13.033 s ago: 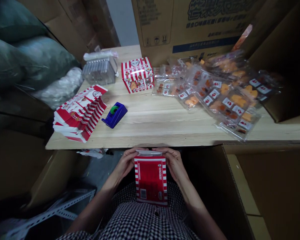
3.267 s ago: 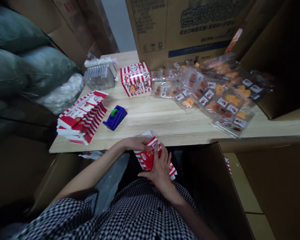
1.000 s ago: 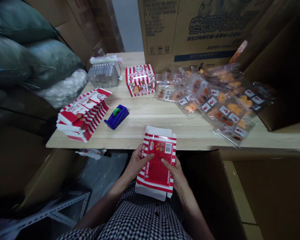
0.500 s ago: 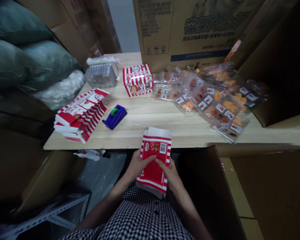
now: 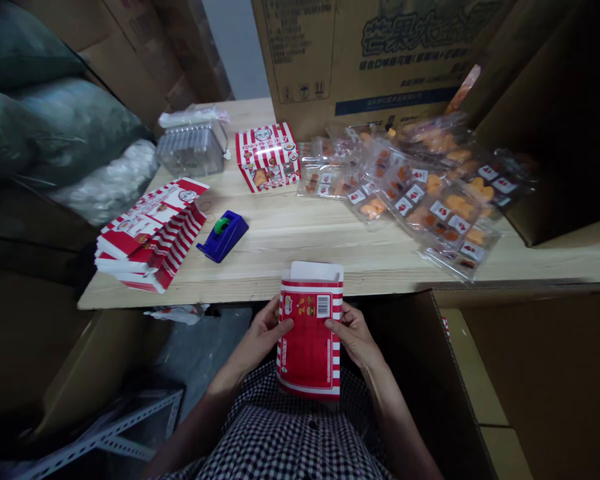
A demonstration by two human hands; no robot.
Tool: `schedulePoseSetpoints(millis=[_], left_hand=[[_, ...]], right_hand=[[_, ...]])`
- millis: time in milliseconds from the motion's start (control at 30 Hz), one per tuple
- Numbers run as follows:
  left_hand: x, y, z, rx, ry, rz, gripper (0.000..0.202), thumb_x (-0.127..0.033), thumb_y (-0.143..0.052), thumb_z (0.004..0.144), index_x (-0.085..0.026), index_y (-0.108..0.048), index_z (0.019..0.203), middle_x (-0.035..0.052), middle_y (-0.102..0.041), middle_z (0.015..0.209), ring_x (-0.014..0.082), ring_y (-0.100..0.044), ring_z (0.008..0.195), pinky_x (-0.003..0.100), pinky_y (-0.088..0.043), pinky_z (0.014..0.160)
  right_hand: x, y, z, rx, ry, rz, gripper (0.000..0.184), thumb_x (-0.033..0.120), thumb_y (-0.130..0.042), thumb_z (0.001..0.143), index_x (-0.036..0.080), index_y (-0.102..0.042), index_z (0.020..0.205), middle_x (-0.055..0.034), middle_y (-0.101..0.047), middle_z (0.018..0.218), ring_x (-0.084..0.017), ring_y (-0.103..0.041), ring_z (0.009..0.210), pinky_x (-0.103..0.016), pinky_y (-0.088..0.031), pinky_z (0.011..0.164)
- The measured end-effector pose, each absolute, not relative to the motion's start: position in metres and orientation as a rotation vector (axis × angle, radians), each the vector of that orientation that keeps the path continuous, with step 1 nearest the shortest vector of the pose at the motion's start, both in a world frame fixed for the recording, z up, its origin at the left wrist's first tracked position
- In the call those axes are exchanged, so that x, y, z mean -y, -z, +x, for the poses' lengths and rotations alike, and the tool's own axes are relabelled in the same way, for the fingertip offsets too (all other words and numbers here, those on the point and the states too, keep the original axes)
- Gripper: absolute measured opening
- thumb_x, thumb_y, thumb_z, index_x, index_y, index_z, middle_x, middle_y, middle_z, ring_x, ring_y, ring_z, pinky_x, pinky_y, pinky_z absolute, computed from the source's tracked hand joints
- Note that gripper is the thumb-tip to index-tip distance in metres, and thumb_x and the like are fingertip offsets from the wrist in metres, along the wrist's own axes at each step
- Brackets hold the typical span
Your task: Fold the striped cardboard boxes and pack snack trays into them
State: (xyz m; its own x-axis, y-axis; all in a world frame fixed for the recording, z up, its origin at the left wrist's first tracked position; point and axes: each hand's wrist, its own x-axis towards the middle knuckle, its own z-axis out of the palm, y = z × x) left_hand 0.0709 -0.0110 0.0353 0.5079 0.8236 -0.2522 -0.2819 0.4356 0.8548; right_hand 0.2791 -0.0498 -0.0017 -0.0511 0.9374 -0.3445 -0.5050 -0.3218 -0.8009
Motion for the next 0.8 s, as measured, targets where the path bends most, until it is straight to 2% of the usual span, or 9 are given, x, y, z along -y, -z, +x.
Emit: schedulePoseSetpoints(millis=[167, 267, 367, 433, 533, 667, 800], left_hand=[[0.007, -0.021, 0.068, -0.842, -0.755, 0.805, 0.045, -0.032, -0.079, 0.079, -0.018, -0.067, 0.12, 0.0097, -0.076, 0.112, 0.0246, -0.073, 0.095, 0.037, -0.057, 0.087], [0.008, -0.012, 0.073, -0.913, -0.846, 0.745, 0.046, -0.032, -0.08, 0.078, -0.018, -0.066, 0.12, 0.0086, -0.076, 0.11, 0.0219, -0.074, 0.088, 0.033, -0.057, 0.081], [0.007, -0.009, 0.075, -0.959, -0.949, 0.689, 0.05, -0.032, -0.08, 0.078, -0.018, -0.063, 0.123, 0.0087, -0.076, 0.111, 0.0198, -0.074, 0.086, 0.031, -0.057, 0.078], [0.005, -0.011, 0.074, -0.962, -0.96, 0.689, 0.051, -0.032, -0.081, 0.077, -0.018, -0.063, 0.123, 0.0086, -0.076, 0.11, 0.0187, -0.073, 0.084, 0.03, -0.057, 0.079], [0.004, -0.018, 0.07, -0.912, -0.931, 0.708, 0.051, -0.031, -0.08, 0.078, -0.019, -0.061, 0.124, 0.0084, -0.075, 0.112, 0.0197, -0.074, 0.087, 0.032, -0.058, 0.082], [0.01, -0.024, 0.061, -0.799, -0.772, 0.76, 0.061, -0.029, -0.081, 0.077, -0.021, -0.056, 0.132, 0.0094, -0.073, 0.12, 0.0235, -0.073, 0.099, 0.037, -0.057, 0.089], [0.022, -0.016, 0.056, -0.834, -0.719, 0.758, 0.055, -0.034, -0.082, 0.076, -0.017, -0.061, 0.124, 0.0102, -0.076, 0.109, 0.0238, -0.075, 0.087, 0.039, -0.059, 0.084]], right_hand=[[0.046, 0.004, 0.269, 0.542, -1.527, -1.181, 0.039, 0.033, -0.091, 0.065, 0.022, -0.076, 0.1, -0.0058, -0.081, 0.093, -0.025, -0.076, 0.082, -0.038, -0.059, 0.082], [0.048, 0.0, 0.262, 0.467, -1.514, -1.169, 0.053, 0.038, -0.089, 0.069, 0.026, -0.071, 0.116, -0.0053, -0.08, 0.101, -0.025, -0.076, 0.084, -0.039, -0.06, 0.081], [0.057, -0.003, 0.26, 0.457, -1.716, -1.067, 0.061, 0.038, -0.085, 0.074, 0.03, -0.063, 0.13, -0.0054, -0.077, 0.113, -0.026, -0.076, 0.092, -0.042, -0.059, 0.085], [0.064, -0.002, 0.261, 0.48, -1.839, -1.011, 0.052, 0.037, -0.086, 0.073, 0.026, -0.068, 0.121, -0.0066, -0.078, 0.112, -0.026, -0.076, 0.093, -0.043, -0.059, 0.086], [0.069, 0.005, 0.261, 0.494, -1.786, -1.049, 0.041, 0.035, -0.091, 0.066, 0.022, -0.075, 0.102, -0.0066, -0.08, 0.1, -0.026, -0.077, 0.084, -0.042, -0.06, 0.083], [0.067, 0.01, 0.256, 0.45, -1.596, -1.143, 0.045, 0.033, -0.094, 0.061, 0.024, -0.075, 0.101, -0.0044, -0.081, 0.093, -0.025, -0.077, 0.077, -0.042, -0.061, 0.079], [0.067, 0.007, 0.253, 0.463, -1.616, -1.151, 0.048, 0.037, -0.093, 0.061, 0.023, -0.074, 0.103, -0.006, -0.081, 0.096, -0.028, -0.077, 0.08, -0.044, -0.061, 0.078]])
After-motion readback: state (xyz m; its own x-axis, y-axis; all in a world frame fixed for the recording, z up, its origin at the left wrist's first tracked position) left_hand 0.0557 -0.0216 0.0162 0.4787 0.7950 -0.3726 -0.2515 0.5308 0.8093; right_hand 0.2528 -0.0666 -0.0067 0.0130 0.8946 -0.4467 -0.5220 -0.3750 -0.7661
